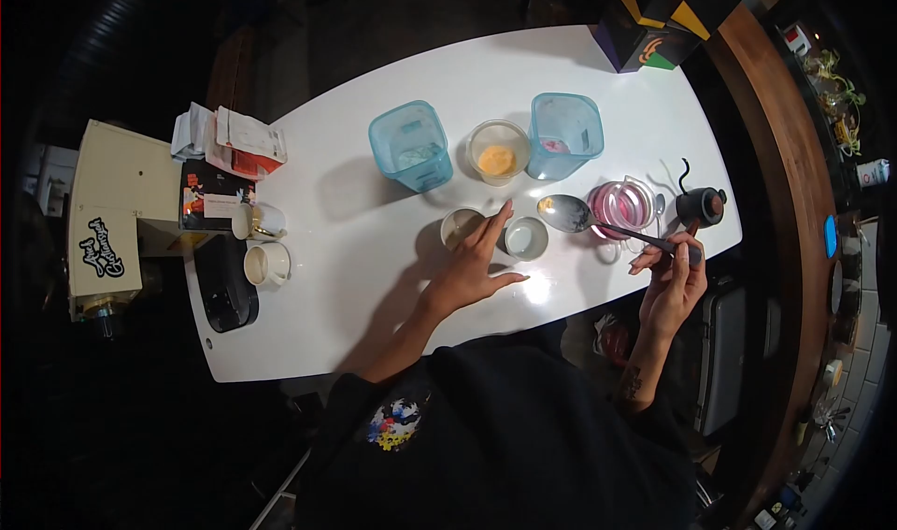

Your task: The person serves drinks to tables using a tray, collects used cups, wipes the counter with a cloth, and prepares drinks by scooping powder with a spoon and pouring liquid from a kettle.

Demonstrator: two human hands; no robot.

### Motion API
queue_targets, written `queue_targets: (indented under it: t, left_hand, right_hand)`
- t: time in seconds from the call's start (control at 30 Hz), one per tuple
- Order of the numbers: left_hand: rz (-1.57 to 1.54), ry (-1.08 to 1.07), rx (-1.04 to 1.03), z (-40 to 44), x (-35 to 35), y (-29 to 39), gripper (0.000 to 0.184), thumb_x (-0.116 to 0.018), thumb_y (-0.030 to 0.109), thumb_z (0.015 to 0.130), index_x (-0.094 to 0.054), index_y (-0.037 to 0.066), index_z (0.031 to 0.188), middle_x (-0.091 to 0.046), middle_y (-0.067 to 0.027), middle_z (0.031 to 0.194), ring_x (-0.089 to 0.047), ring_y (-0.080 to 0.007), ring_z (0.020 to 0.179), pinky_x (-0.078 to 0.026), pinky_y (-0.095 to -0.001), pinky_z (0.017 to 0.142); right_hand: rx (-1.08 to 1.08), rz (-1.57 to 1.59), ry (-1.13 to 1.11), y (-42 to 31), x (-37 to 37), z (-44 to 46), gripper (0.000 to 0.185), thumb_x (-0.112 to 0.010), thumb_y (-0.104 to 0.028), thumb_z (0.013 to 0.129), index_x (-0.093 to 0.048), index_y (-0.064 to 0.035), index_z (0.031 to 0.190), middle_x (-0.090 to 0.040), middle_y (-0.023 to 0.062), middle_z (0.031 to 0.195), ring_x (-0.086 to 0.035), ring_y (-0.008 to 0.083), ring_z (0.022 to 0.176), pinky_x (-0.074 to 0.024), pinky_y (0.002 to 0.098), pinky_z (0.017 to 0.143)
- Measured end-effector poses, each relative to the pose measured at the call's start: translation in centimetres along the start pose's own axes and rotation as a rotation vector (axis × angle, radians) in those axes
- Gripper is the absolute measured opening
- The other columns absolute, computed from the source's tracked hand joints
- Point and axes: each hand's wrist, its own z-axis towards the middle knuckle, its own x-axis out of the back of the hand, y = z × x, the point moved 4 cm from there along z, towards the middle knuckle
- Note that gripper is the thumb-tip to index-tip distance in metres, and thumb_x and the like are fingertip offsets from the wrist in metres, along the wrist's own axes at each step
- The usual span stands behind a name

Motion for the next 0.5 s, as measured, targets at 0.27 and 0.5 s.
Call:
queue_targets:
  t: [0.27,0.5]
  left_hand:
    - [0.157,0.086,-0.082,1.1,-1.6,-1.1,0.093,-0.080,0.035,0.071,-0.033,0.002,0.143,-0.059,-0.0170,0.121,-0.057,-0.0296,0.106,-0.036,-0.0419,0.096]
    - [0.275,0.127,-0.073,1.0,-0.8,-0.6,0.078,-0.081,0.045,0.064,-0.054,0.010,0.128,-0.065,-0.0080,0.111,-0.058,-0.0213,0.104,-0.032,-0.0376,0.096]
  right_hand:
    - [0.003,-0.127,-0.154,0.2,-0.9,-1.7,0.021,-0.038,-0.009,0.102,-0.050,0.0077,0.105,-0.062,0.0171,0.077,-0.065,0.0219,0.067,-0.0540,0.0326,0.063]
    - [0.048,-0.274,-0.349,-0.3,-2.4,-1.7,0.017,-0.039,0.006,0.095,-0.055,0.0082,0.100,-0.063,0.0157,0.080,-0.065,0.0204,0.070,-0.0525,0.0313,0.067]
